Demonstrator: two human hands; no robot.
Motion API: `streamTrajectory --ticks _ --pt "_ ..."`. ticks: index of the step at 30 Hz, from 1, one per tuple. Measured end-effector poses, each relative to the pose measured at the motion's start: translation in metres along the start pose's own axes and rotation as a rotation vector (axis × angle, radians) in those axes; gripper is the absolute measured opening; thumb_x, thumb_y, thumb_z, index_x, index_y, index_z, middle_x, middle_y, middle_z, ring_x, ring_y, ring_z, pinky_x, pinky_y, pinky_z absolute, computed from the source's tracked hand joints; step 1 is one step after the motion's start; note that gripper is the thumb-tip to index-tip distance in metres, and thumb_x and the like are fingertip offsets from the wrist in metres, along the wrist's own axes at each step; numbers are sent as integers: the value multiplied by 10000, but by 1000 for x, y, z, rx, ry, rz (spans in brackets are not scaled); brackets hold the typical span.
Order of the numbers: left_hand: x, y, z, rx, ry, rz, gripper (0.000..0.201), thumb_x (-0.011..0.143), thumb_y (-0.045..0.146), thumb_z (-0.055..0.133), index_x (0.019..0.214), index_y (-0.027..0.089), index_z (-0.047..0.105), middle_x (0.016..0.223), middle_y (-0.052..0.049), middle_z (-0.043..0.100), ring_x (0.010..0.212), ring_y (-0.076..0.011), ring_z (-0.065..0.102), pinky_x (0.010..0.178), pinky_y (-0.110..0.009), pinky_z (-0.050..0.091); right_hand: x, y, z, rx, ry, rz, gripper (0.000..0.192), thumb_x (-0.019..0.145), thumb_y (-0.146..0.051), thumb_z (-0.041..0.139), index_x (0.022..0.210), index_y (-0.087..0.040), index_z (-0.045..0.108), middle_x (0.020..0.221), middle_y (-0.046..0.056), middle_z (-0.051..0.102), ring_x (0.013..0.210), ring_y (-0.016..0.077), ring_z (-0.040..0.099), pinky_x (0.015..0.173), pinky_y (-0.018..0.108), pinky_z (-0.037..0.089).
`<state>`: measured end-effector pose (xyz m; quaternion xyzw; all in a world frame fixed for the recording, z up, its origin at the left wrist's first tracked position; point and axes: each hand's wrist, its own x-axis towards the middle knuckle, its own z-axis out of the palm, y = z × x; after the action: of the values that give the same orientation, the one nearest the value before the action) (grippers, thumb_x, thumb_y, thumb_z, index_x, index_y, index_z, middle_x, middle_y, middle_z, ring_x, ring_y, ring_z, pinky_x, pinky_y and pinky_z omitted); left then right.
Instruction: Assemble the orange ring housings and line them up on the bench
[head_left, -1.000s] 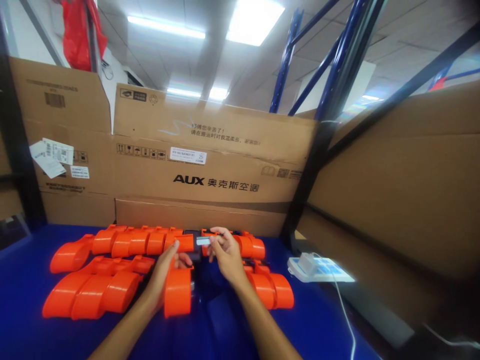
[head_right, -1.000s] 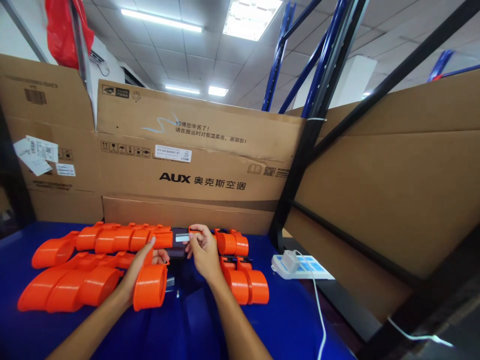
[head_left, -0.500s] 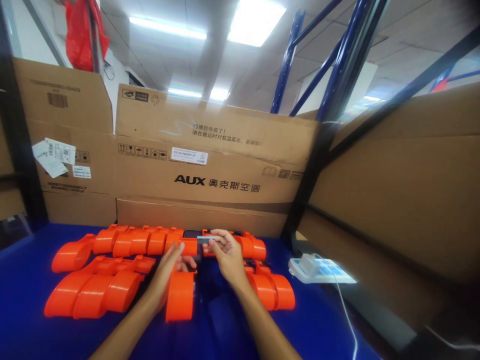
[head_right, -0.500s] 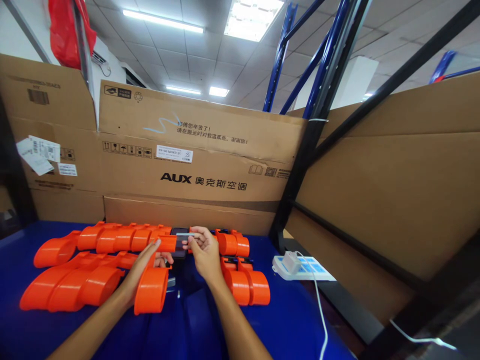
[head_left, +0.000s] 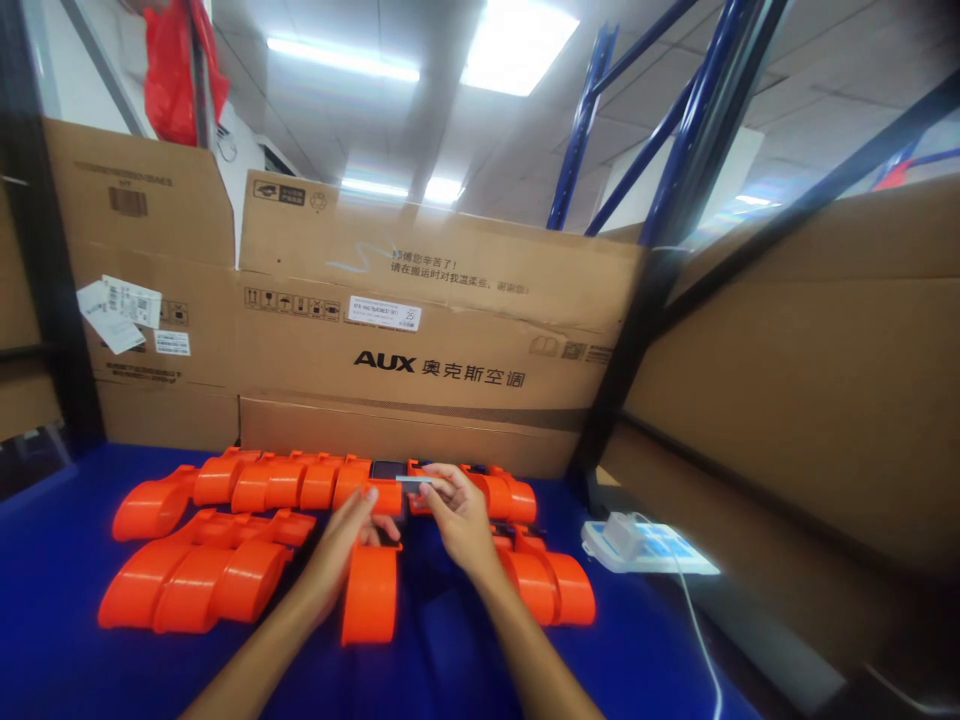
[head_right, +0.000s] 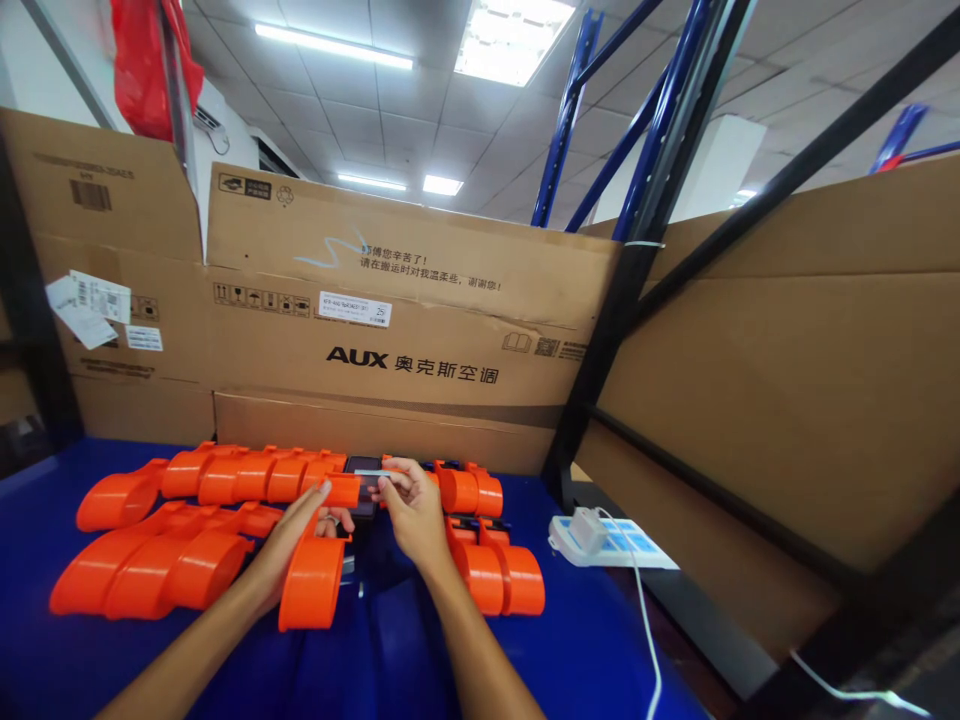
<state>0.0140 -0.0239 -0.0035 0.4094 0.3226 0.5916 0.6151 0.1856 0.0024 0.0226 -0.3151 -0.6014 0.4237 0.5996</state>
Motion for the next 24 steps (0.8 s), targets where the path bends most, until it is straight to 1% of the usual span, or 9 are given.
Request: streamTrajectory --ticks 3,7,10,12,15,18,21,24 --pt "0 -2 0 21 -7 19 437 768 573 711 844 147 649 721 -68 720 450 -96 513 457 -215 370 -2 1 3 4 -14 23 418 800 -463 743 1102 -205 613 876 47 738 809 218 726 749 355 598" --pt "-1 3 -1 27 -20 25 436 766 551 727 932 155 648 749 -67 733 473 -103 537 480 -218 386 -3 0 5 14 -39 39 462 803 -457 742 1176 -219 609 867 42 744 803 215 723 754 361 599" --pt "-1 10 -3 -43 16 -3 454 744 578 729 897 163 627 686 -47 719 439 -116 537 454 -224 371 -3 -1 4 14 -32 26 480 814 -463 731 1204 -208 616 925 64 747 848 219 719 750 357 597" --pt "-1 14 -4 -71 42 -7 461 734 593 728 848 160 624 626 -36 698 420 -123 535 445 -226 358 -3 -1 4 -11 -14 4 431 828 -467 714 1157 -193 662 937 76 747 867 226 717 727 345 596" --pt "0 15 -4 -71 46 3 486 725 623 719 819 154 637 607 -38 692 441 -143 566 457 -233 364 -3 0 3 -56 -17 -12 382 851 -459 690 1113 -183 713 861 67 752 826 225 721 690 338 595" --pt "0 12 -6 -51 33 9 539 727 679 685 800 145 655 630 -51 694 463 -139 565 464 -233 376 -3 2 1 -77 -16 -18 399 855 -450 690 1159 -192 721 840 58 762 817 228 722 703 361 603" --pt "2 8 -7 -12 30 -2 561 740 701 653 750 139 659 640 -61 691 462 -131 557 470 -233 391 -3 4 -1 -82 -16 -10 376 833 -442 715 1136 -221 745 990 69 775 887 247 717 749 400 612" --pt "1 8 -6 -1 21 -19 556 734 699 660 722 143 655 635 -59 688 475 -136 568 484 -235 405 -4 4 -1 -74 -47 1 345 815 -450 731 1093 -249 765 1188 68 730 1013 282 694 790 432 615"
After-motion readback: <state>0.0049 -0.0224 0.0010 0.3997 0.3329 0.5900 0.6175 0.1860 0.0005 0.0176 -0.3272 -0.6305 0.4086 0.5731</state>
